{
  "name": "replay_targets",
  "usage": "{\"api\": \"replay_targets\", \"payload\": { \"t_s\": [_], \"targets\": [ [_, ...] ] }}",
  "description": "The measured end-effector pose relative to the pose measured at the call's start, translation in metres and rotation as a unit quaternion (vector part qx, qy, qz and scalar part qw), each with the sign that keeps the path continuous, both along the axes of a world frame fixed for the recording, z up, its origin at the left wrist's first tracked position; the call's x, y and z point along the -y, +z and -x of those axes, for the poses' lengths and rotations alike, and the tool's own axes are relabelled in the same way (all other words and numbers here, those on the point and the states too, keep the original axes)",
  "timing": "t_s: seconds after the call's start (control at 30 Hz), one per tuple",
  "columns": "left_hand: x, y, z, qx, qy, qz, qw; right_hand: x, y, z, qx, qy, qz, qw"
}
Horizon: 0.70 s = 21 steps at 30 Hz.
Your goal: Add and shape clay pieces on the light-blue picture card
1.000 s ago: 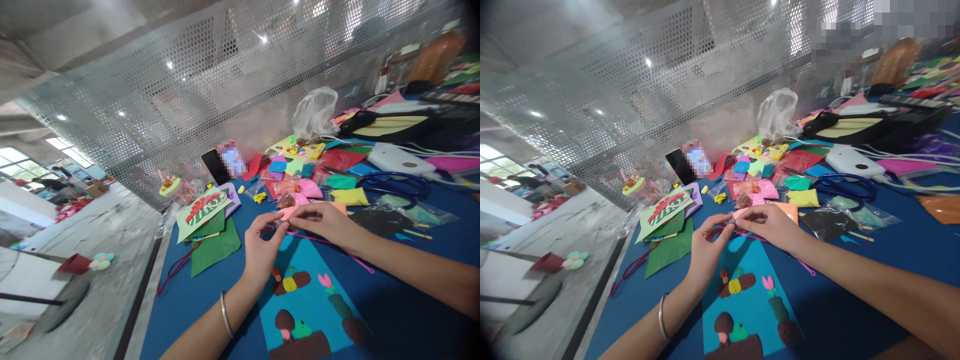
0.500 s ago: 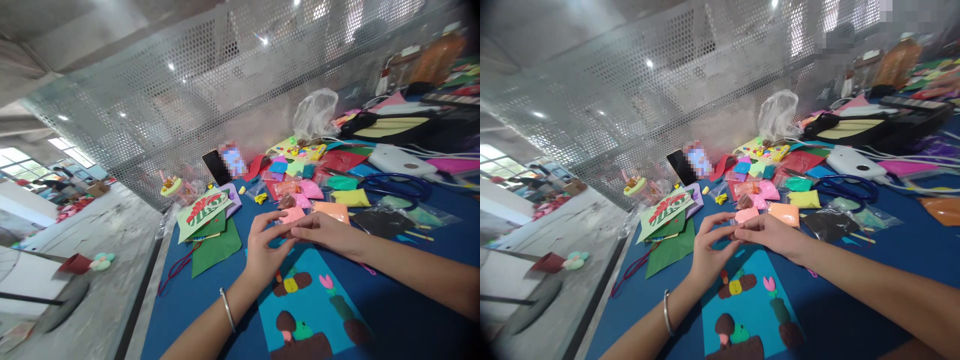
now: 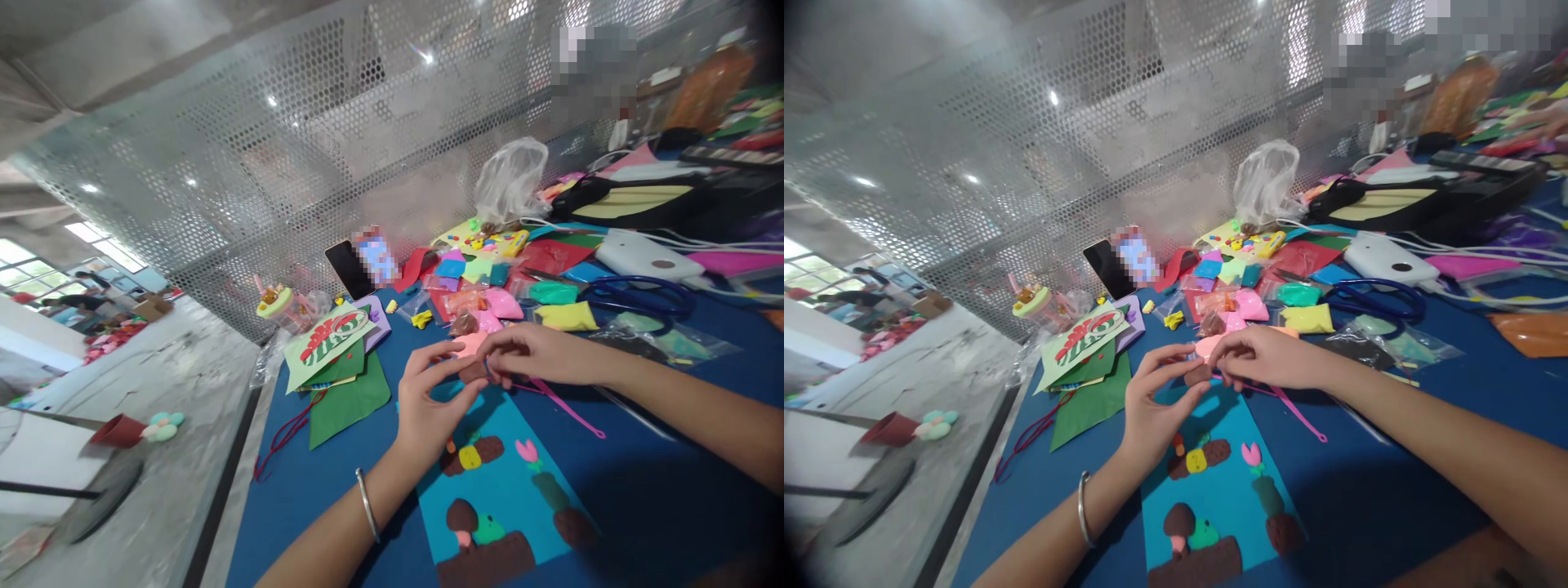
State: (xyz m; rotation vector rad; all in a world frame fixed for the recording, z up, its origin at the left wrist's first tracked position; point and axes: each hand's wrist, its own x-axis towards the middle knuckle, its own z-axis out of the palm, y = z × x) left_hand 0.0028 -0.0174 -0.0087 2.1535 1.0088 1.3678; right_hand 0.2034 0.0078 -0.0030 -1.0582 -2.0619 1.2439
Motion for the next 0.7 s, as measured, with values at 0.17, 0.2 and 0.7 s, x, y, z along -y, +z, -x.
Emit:
{"api": "replay_targets", "payload": {
  "t_s": [0.17, 0.2, 0.7],
  "targets": [
    [0.001, -0.003, -0.001, -0.045, -0.028, 0.032, 0.998, -0.001, -0.001, -0.007, 0.139, -0.012, -0.114, 0.984],
    [0.0, -0.004, -0.001, -0.06, -0.038, 0.041, 0.997, -0.001, -0.002, -0.007, 0.158, -0.013, -0.128, 0.979],
    [-0.009, -0.021, -0.008, -0.166, -0.047, 0.09, 0.981, -0.002, -0.001, -0.008, 0.256, -0.004, -0.2, 0.946]
  ]
}}
